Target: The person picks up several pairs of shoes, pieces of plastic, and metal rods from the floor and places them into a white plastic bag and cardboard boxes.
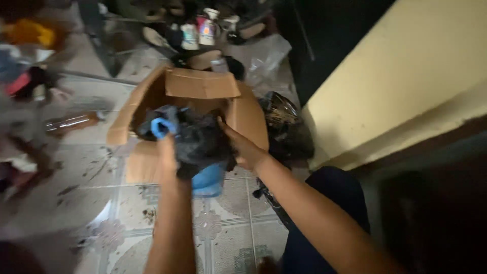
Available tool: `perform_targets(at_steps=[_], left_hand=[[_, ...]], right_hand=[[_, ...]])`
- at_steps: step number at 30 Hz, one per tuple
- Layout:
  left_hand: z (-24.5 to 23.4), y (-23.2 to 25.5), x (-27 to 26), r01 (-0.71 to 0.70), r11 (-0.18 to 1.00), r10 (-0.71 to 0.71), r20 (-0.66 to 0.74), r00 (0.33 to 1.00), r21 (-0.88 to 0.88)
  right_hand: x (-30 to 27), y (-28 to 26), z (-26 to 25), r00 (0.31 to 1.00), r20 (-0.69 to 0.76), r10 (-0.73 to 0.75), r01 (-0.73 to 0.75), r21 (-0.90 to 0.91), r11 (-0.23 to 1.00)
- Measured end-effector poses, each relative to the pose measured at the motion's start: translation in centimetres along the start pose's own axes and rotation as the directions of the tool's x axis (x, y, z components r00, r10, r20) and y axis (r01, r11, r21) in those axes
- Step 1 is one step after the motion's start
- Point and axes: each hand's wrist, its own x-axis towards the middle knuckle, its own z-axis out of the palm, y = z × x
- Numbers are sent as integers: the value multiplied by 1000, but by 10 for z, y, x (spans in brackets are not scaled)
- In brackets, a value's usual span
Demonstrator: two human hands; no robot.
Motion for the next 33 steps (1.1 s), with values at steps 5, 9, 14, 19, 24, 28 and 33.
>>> perform_targets(at_steps=[5, 9, 14, 19, 24, 28, 33], left_hand=[[102, -80, -42, -391, 723, 254, 307, 917, 569], [170, -2, -99, -623, 526, 330, 537, 777, 579], [193, -115, -99, -313, 892, 133, 470, 873, 328], [212, -243, -77, 5, 874, -292, 518, 804, 486], [181, -193, -72, -591, 452, -349, 742, 572, 668], [146, -206, -19, -879, -238, -728, 523, 443, 412], [127, -195, 16, -759, -396, -735, 316, 599, 517]], right_hand=[[37, -22, -98, 981, -166, -98, 39, -324, 945], [30, -61, -230, 815, -506, -281, -18, -508, 861], [-25, -129, -199, 804, -532, -267, 133, -277, 952], [2, -67, -285, 867, -272, -417, 185, -601, 778], [19, -16, -373, 814, -480, -329, -173, -740, 650], [53, 7, -386, 733, -408, -544, 12, -791, 611], [68, 17, -367, 730, 379, -569, 353, -922, -162]])
